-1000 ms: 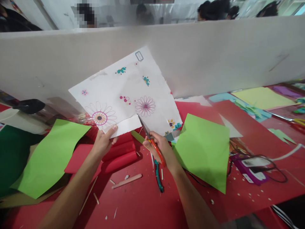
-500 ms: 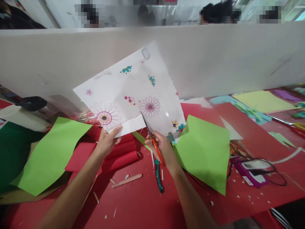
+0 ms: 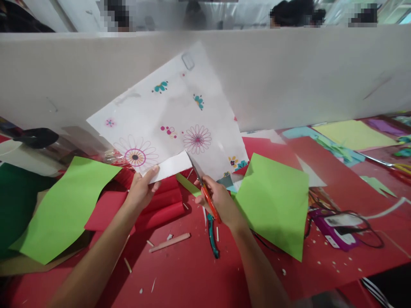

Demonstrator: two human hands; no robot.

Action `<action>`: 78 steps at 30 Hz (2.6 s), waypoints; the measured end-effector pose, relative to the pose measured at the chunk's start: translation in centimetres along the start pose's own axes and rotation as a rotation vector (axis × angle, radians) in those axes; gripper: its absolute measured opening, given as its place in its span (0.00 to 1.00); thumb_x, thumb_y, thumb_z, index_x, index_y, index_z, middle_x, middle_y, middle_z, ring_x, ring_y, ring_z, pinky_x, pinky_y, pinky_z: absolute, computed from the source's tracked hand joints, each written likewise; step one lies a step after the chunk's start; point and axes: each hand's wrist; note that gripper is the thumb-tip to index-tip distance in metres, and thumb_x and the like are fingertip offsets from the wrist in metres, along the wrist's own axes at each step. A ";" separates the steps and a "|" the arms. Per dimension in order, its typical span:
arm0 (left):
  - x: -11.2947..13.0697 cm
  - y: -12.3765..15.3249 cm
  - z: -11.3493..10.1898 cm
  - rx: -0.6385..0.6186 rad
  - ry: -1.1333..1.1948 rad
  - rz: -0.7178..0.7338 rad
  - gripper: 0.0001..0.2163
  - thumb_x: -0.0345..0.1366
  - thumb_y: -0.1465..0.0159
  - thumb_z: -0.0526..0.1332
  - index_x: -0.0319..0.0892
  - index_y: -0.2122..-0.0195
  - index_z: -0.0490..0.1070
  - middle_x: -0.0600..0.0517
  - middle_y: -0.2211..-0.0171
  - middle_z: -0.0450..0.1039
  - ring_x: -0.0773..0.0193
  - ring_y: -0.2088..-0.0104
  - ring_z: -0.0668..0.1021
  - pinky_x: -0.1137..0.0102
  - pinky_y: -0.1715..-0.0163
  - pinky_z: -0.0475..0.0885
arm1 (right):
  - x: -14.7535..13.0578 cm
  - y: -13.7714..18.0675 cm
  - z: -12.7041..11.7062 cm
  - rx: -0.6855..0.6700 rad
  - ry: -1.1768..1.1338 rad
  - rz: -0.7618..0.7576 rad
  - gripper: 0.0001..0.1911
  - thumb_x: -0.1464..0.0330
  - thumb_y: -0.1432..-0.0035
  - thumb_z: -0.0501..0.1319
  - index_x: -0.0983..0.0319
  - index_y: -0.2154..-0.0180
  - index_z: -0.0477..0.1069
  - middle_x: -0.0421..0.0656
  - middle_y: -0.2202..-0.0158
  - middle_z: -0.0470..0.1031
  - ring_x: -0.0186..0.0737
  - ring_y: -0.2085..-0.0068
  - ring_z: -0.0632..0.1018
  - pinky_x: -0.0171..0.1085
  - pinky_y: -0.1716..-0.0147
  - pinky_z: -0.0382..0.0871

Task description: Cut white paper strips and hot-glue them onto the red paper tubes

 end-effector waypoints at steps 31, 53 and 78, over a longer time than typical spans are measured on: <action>0.3 0.4 -0.5 -0.132 -0.030 -0.016 0.18 0.48 0.43 0.74 0.39 0.68 0.71 0.59 0.81 0.66 0.75 0.85 0.67 0.79 0.88 0.60 | -0.6 0.2 0.7 0.111 0.038 -0.053 0.26 0.43 0.39 0.65 0.60 0.64 0.71 0.35 0.79 0.64 0.33 0.79 0.67 0.32 0.79 0.61; 1.5 -0.8 -0.4 0.064 0.355 0.105 0.20 0.44 0.50 0.81 0.39 0.65 0.76 0.58 0.73 0.72 0.81 0.83 0.64 0.83 0.87 0.62 | 1.0 0.3 -1.1 0.211 -0.549 -0.191 0.28 0.41 0.42 0.67 0.57 0.58 0.70 0.33 0.78 0.67 0.29 0.84 0.65 0.30 0.86 0.60; 2.3 -0.5 -3.0 -0.283 -0.158 -0.198 0.17 0.45 0.50 0.78 0.39 0.72 0.77 0.47 0.78 0.77 0.64 0.81 0.77 0.72 0.81 0.76 | 1.1 -2.0 0.9 0.833 -0.560 -0.199 0.28 0.59 0.39 0.64 0.55 0.38 0.69 0.54 0.43 0.76 0.53 0.41 0.80 0.59 0.39 0.75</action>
Point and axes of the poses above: each hand's wrist, its own y-axis away from the middle knuckle, its own z-axis out of the palm, x = y × z
